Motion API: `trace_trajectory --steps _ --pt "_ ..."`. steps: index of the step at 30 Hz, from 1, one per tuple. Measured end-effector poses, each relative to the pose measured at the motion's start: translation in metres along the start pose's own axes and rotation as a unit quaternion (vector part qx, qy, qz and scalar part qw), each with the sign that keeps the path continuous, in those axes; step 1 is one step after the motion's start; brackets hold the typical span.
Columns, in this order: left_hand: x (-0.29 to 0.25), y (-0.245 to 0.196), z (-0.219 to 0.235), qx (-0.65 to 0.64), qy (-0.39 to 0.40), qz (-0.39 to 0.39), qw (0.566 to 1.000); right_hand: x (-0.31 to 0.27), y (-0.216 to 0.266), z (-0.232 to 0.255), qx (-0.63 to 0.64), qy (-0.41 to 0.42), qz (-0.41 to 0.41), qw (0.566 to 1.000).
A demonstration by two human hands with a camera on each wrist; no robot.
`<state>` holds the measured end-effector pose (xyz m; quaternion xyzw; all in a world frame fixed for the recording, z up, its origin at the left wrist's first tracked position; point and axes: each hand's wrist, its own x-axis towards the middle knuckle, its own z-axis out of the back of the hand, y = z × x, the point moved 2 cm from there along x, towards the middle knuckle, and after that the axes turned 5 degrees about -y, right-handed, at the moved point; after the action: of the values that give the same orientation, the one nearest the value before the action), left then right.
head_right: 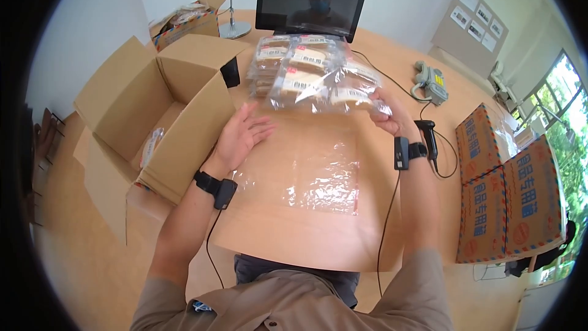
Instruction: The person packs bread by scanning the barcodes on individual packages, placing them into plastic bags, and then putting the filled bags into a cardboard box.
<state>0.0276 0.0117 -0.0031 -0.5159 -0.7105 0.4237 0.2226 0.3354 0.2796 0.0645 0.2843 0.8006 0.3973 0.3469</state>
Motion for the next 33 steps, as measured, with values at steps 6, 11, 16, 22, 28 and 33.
trace_trajectory --steps 6,11,16,22,28,33 --pt "0.001 0.001 -0.008 -0.036 0.128 0.059 0.989 -0.015 -0.049 0.021 0.044 0.095 -0.105 0.989" --pt "-0.004 0.006 -0.001 0.069 0.106 0.018 0.992 -0.046 -0.085 0.008 -0.014 0.098 -0.113 0.989" --pt "-0.037 -0.026 -0.017 0.173 0.070 0.044 0.981 -0.096 -0.115 -0.028 -0.166 0.053 -0.054 0.983" --pt "-0.024 0.001 0.015 0.497 -0.008 -0.117 0.860 -0.127 -0.120 -0.030 -0.365 0.044 -0.105 0.924" --pt "-0.038 -0.023 -0.002 0.713 -0.022 -0.026 0.700 -0.136 -0.092 -0.001 -0.485 -0.062 0.010 0.872" --pt "-0.042 -0.011 -0.013 0.756 0.003 -0.183 0.628 -0.110 -0.073 0.025 -0.438 -0.099 0.105 0.887"
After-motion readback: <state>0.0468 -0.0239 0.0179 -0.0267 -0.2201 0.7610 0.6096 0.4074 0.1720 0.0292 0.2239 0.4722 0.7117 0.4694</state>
